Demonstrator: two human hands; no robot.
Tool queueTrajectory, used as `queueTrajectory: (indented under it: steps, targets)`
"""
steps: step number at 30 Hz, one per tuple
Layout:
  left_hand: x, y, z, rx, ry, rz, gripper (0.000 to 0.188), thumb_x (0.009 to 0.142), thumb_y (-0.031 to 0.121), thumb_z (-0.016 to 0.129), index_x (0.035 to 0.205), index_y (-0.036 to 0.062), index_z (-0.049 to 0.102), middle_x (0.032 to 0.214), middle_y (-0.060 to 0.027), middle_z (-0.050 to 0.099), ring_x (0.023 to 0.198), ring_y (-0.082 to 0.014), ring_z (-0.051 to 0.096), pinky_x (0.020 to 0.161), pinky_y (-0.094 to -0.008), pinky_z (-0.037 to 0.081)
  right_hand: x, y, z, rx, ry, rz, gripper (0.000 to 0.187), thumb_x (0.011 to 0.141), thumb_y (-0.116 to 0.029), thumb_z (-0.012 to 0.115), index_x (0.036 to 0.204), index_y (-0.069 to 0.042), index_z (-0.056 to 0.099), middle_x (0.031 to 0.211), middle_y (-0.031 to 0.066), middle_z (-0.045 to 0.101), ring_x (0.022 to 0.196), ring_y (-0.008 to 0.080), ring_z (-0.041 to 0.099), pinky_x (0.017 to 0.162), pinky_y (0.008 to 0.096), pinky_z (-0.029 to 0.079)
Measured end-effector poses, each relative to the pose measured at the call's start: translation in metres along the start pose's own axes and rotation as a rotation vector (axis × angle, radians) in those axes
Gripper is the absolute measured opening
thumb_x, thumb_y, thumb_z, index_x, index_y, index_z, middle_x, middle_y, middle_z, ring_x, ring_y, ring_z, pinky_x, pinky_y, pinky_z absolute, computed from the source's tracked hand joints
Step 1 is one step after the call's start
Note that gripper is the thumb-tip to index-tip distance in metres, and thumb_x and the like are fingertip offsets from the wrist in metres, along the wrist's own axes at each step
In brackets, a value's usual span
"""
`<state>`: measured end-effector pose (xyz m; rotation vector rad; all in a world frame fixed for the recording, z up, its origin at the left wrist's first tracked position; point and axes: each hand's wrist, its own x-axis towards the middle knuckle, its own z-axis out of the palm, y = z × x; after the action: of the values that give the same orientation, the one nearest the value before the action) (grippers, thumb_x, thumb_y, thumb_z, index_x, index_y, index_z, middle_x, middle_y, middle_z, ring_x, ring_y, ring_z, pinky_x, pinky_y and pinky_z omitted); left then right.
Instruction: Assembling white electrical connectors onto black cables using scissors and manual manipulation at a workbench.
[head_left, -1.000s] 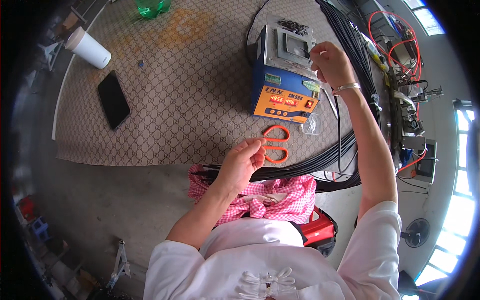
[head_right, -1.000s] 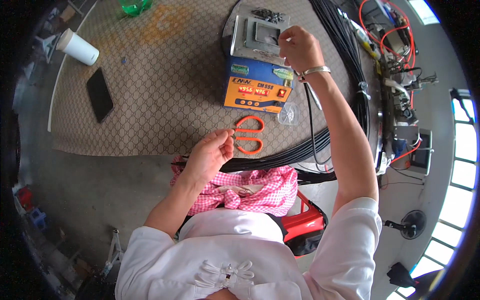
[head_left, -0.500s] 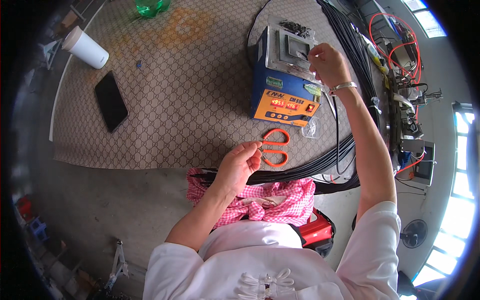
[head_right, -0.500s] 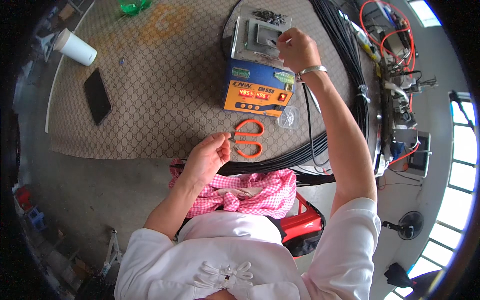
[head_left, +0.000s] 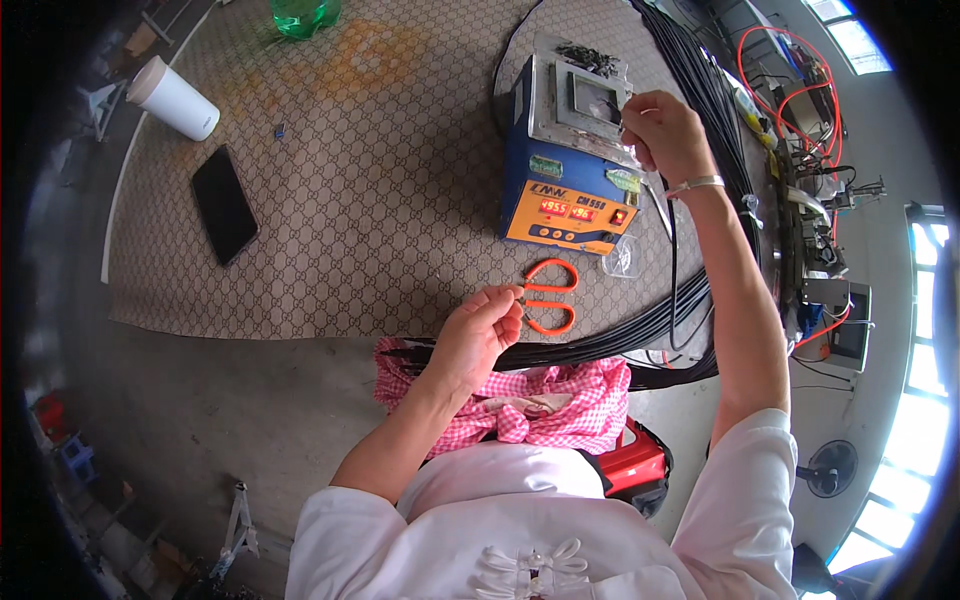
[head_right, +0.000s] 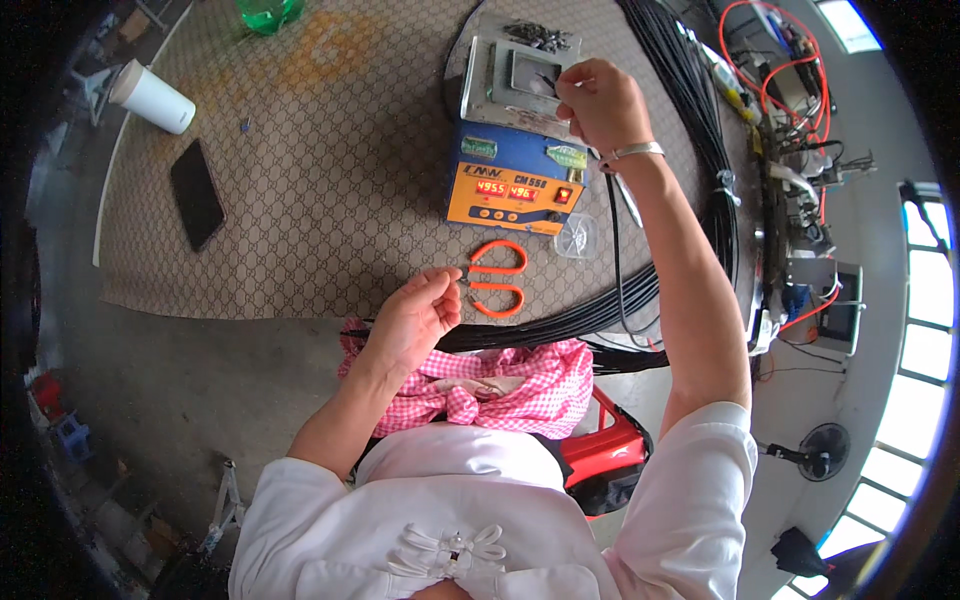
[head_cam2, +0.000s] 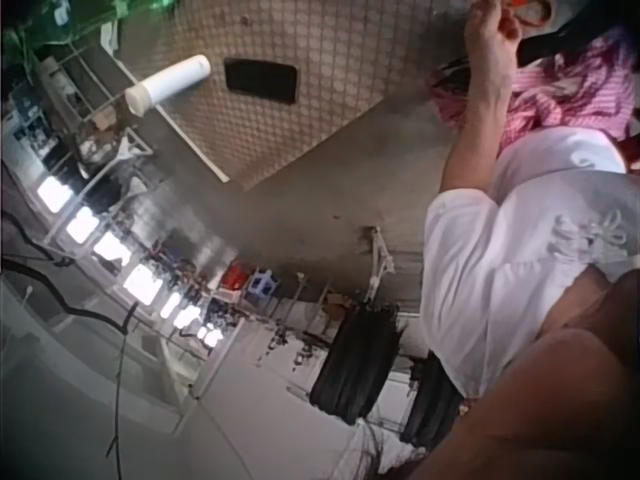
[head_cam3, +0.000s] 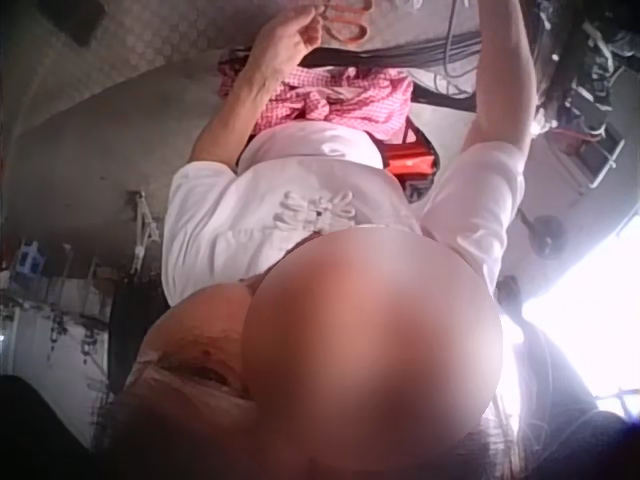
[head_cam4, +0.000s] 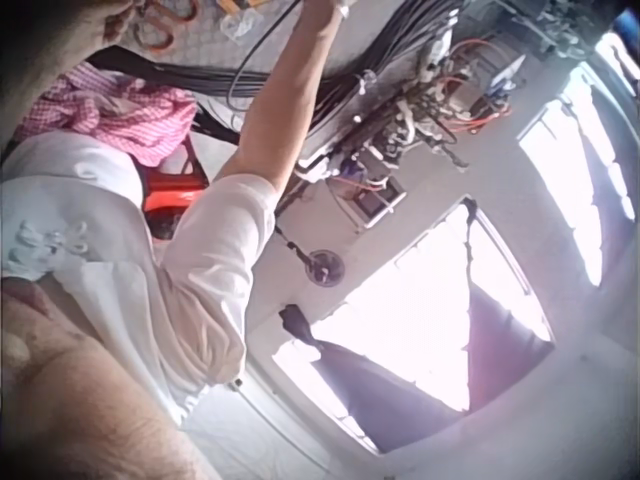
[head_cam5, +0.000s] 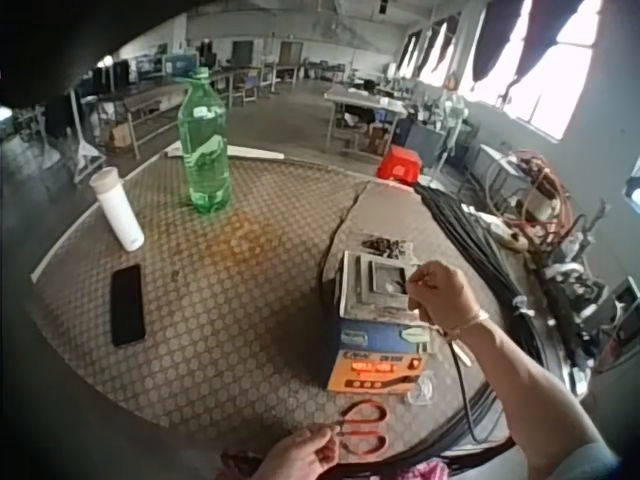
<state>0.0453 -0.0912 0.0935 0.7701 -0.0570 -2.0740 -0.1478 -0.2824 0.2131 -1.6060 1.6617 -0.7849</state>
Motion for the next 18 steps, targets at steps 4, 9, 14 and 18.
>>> queueTrajectory:
  steps: [4, 9, 14, 18]
  targets:
    - [-0.003, 0.002, 0.008, 0.006, -0.040, -0.005, 0.017, 0.087, 0.017, 0.052, 0.098, 0.0043, 0.056, 0.075, 0.0013, 0.055, 0.068, -0.0070, 0.050, 0.066, -0.0214, 0.040, -0.025, 0.002, -0.007, 0.443, -0.153, 0.075, 0.017, 0.083, -0.013, 0.056, 0.091, 0.002, 0.053, 0.066, 0.0070, 0.057, 0.045, 0.0063, 0.046, 0.039, 0.0182, 0.036]
    - [-0.006, 0.003, 0.013, 0.069, -0.041, 0.028, 0.017, 0.087, 0.017, 0.052, 0.098, 0.0049, 0.056, 0.075, 0.0018, 0.056, 0.068, -0.0057, 0.050, 0.066, -0.0211, 0.040, -0.058, -0.003, 0.004, 0.713, -0.221, 0.141, 0.015, 0.084, -0.013, 0.057, 0.091, 0.000, 0.053, 0.067, 0.0066, 0.056, 0.046, 0.0055, 0.046, 0.040, 0.0171, 0.035]
    - [-0.005, -0.002, 0.013, 0.069, -0.026, 0.011, 0.015, 0.087, 0.016, 0.052, 0.097, 0.0056, 0.055, 0.074, 0.0021, 0.055, 0.067, -0.0055, 0.050, 0.065, -0.0207, 0.039, -0.039, 0.002, 0.002, 0.277, -0.011, -0.046, 0.014, 0.081, -0.009, 0.055, 0.090, 0.003, 0.054, 0.064, 0.0078, 0.059, 0.044, 0.0062, 0.048, 0.039, 0.0183, 0.037]
    - [-0.004, -0.006, 0.009, 0.054, -0.010, -0.004, 0.014, 0.087, 0.016, 0.052, 0.096, 0.0056, 0.055, 0.074, 0.0021, 0.054, 0.067, -0.0056, 0.050, 0.065, -0.0204, 0.039, -0.016, 0.009, 0.005, -0.048, 0.114, -0.093, 0.015, 0.079, -0.011, 0.056, 0.087, 0.000, 0.056, 0.062, 0.0077, 0.061, 0.046, 0.0099, 0.055, 0.043, 0.0221, 0.043]
